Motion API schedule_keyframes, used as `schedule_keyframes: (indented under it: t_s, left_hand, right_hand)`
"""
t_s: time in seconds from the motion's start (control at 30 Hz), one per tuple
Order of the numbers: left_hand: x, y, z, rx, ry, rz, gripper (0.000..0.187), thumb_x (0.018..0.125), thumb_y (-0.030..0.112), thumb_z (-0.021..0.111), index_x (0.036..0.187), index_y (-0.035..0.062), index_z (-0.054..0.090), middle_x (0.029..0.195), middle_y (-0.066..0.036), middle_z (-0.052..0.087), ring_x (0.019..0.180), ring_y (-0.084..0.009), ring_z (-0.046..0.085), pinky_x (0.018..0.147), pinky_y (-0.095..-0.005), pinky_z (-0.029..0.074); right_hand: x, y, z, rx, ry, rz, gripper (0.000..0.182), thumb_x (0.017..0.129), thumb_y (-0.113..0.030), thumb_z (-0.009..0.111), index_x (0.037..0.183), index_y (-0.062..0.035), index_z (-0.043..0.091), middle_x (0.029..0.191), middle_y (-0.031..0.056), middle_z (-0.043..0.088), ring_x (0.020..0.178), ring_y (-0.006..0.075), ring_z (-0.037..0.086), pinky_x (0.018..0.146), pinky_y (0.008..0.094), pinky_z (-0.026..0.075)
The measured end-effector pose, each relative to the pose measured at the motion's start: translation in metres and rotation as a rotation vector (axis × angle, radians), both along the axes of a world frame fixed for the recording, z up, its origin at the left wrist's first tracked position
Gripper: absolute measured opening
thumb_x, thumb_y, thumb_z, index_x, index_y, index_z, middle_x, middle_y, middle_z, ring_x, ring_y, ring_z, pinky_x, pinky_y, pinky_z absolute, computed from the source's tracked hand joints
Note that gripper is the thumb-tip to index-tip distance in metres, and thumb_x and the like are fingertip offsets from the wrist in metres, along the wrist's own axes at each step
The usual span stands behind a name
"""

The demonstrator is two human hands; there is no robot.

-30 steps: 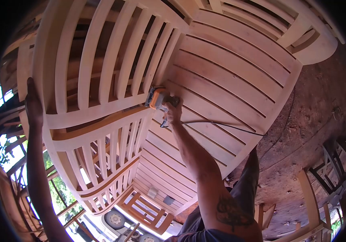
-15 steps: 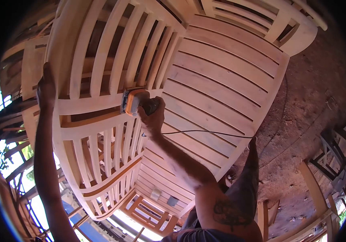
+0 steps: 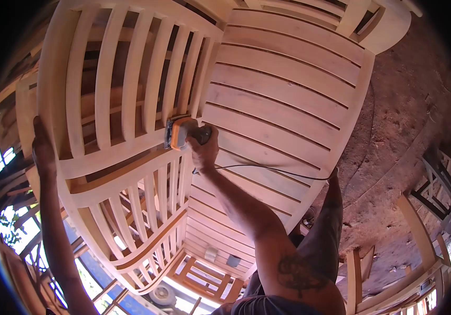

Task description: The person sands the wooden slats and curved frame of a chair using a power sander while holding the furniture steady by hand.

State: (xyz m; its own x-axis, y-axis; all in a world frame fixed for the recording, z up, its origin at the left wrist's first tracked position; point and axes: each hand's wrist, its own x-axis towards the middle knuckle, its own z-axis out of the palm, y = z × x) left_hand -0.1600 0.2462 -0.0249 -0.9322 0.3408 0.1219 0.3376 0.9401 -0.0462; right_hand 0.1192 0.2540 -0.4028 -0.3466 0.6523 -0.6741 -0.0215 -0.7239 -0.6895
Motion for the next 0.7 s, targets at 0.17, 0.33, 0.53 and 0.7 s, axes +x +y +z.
schedule_keyframes:
  t_s: [0.17, 0.33, 0.53, 0.7]
  left_hand:
    - [0.0, 0.0, 0.002, 0.134, -0.056, 0.07, 0.08, 0.108, 0.067, 0.034, 0.144, 0.0007, 0.059, 0.128, -0.018, 0.072, 0.119, -0.0241, 0.069, 0.102, -0.0315, 0.05]
    - [-0.005, -0.005, 0.0, 0.235, -0.085, 0.019, 0.08, 0.108, 0.067, 0.036, 0.142, -0.0006, 0.061, 0.128, -0.016, 0.072, 0.118, -0.0221, 0.069, 0.102, -0.0302, 0.05]
    - [0.005, 0.006, 0.001, 0.163, -0.07, 0.021, 0.078, 0.109, 0.065, 0.035, 0.141, -0.0012, 0.062, 0.127, -0.015, 0.073, 0.119, -0.0207, 0.068, 0.103, -0.029, 0.049]
    - [0.007, 0.007, 0.003, 0.143, -0.098, 0.023, 0.079, 0.109, 0.065, 0.034, 0.141, -0.0018, 0.062, 0.13, -0.015, 0.072, 0.121, -0.0205, 0.067, 0.106, -0.0294, 0.046]
  right_hand:
    - [0.002, 0.023, -0.031, -0.323, -0.025, -0.021, 0.073, 0.069, -0.029, 0.082, 0.133, -0.0081, 0.053, 0.105, 0.014, 0.069, 0.096, 0.0247, 0.067, 0.088, 0.0382, 0.056]
    - [-0.004, 0.016, -0.082, -0.149, -0.128, 0.042, 0.071, 0.068, -0.031, 0.082, 0.131, -0.0097, 0.055, 0.103, 0.0119, 0.068, 0.084, 0.0237, 0.067, 0.075, 0.0377, 0.057]
    - [-0.003, 0.006, -0.05, -0.049, -0.039, -0.005, 0.075, 0.069, -0.027, 0.082, 0.135, -0.0129, 0.051, 0.095, 0.0091, 0.064, 0.069, 0.0166, 0.062, 0.053, 0.0326, 0.052]
    - [0.003, -0.003, 0.015, 0.271, 0.011, 0.019, 0.075, 0.077, -0.025, 0.087, 0.137, -0.0027, 0.048, 0.108, 0.0144, 0.065, 0.087, 0.0213, 0.066, 0.075, 0.0344, 0.056]
